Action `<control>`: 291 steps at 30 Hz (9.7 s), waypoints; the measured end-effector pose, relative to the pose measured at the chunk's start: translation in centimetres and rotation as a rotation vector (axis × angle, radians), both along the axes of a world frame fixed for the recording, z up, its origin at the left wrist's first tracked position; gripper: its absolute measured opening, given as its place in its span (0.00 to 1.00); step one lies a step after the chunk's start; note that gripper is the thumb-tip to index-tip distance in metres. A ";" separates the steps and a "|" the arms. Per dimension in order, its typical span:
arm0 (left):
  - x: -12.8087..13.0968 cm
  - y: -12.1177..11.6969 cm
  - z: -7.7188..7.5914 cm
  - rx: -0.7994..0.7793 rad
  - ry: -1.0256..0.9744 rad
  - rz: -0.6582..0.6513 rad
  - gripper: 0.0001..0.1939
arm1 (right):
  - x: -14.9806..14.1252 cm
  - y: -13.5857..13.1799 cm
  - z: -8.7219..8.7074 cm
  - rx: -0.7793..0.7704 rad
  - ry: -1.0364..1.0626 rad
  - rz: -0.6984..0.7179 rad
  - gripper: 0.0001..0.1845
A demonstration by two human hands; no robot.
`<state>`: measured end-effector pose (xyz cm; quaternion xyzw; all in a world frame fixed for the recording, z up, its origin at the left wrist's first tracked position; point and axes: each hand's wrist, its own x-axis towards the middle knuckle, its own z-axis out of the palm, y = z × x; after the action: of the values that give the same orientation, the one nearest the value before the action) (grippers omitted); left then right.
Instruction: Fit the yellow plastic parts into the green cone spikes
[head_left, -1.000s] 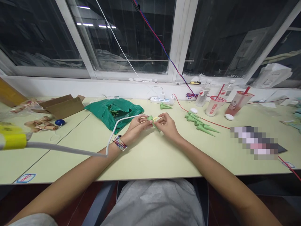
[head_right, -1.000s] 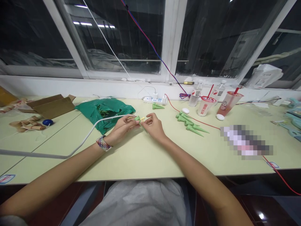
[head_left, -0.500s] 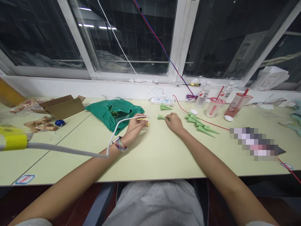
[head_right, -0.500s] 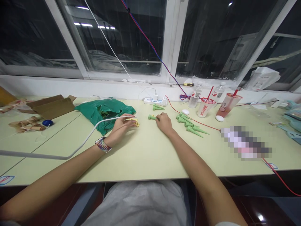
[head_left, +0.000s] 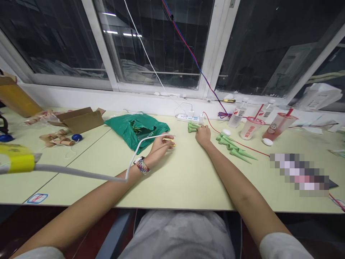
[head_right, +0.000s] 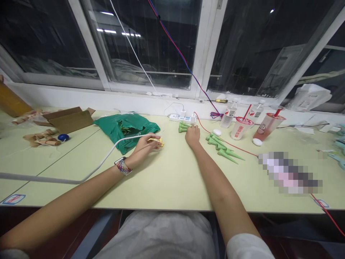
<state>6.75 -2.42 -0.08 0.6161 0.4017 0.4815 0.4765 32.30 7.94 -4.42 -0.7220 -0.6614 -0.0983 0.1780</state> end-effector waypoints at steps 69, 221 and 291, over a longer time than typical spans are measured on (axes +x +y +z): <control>-0.2 0.5 1.1 0.039 -0.188 0.010 0.23 | -7.2 -11.8 2.5 -0.007 1.042 0.643 0.12; -0.2 -0.5 1.5 0.176 0.071 -0.134 0.22 | -5.3 -13.7 3.4 0.002 1.309 0.779 0.16; 0.4 -1.1 0.5 0.127 0.070 -0.173 0.26 | -5.0 -14.0 3.1 -0.053 1.279 0.682 0.25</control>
<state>7.14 -3.49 0.38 0.6938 0.3320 0.4412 0.4623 27.25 -6.08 -1.36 -0.3958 -0.6183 0.4203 0.5333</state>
